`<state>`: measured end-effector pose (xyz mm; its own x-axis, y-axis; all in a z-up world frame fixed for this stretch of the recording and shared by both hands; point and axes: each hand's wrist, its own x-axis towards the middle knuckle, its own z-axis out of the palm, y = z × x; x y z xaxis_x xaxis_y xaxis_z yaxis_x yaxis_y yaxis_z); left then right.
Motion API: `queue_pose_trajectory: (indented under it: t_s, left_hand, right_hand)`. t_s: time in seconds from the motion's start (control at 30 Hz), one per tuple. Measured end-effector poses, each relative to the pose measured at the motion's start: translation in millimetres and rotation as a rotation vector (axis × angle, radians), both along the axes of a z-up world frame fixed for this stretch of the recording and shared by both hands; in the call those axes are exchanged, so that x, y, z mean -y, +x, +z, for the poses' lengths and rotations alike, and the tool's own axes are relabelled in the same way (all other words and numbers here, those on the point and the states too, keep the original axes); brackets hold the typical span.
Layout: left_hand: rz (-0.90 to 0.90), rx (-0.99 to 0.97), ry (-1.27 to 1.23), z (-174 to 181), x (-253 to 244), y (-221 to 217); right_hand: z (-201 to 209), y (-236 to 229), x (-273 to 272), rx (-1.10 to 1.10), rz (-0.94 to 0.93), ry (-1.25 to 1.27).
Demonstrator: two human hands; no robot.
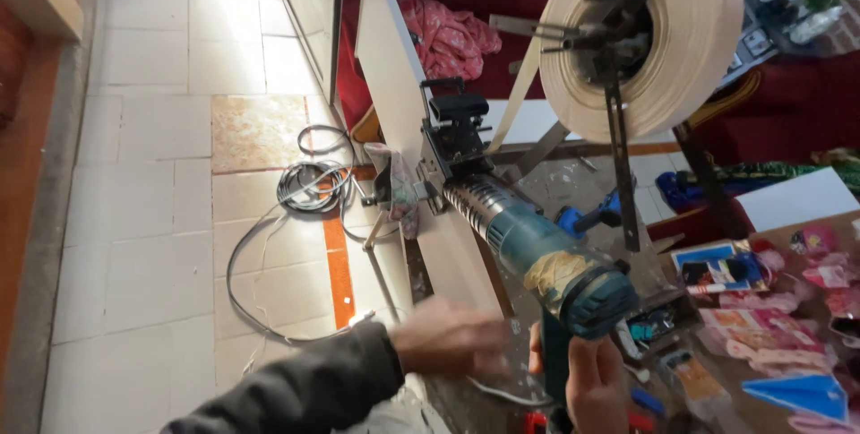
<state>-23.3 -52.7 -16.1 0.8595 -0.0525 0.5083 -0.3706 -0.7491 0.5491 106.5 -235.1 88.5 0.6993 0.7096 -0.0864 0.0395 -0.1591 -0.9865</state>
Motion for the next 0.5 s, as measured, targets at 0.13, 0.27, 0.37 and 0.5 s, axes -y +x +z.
queue_pose_trajectory:
  t_s: [0.13, 0.27, 0.37, 0.5]
  left_hand:
    - [0.466, 0.112, 0.051, 47, -36, 4]
    - [0.250, -0.166, 0.209, 25, -3, 3]
    - [0.041, -0.132, 0.273, 24, 24, -7]
    - [0.158, 0.093, 0.167, 31, 20, -3]
  right_hand:
    - [24, -23, -3, 0.018, -0.015, 0.031]
    - [34, -27, -6, 0.030, 0.007, 0.038]
    - [33, -25, -4, 0.036, 0.009, 0.030]
    - [34, -27, -3, 0.020, 0.002, 0.036]
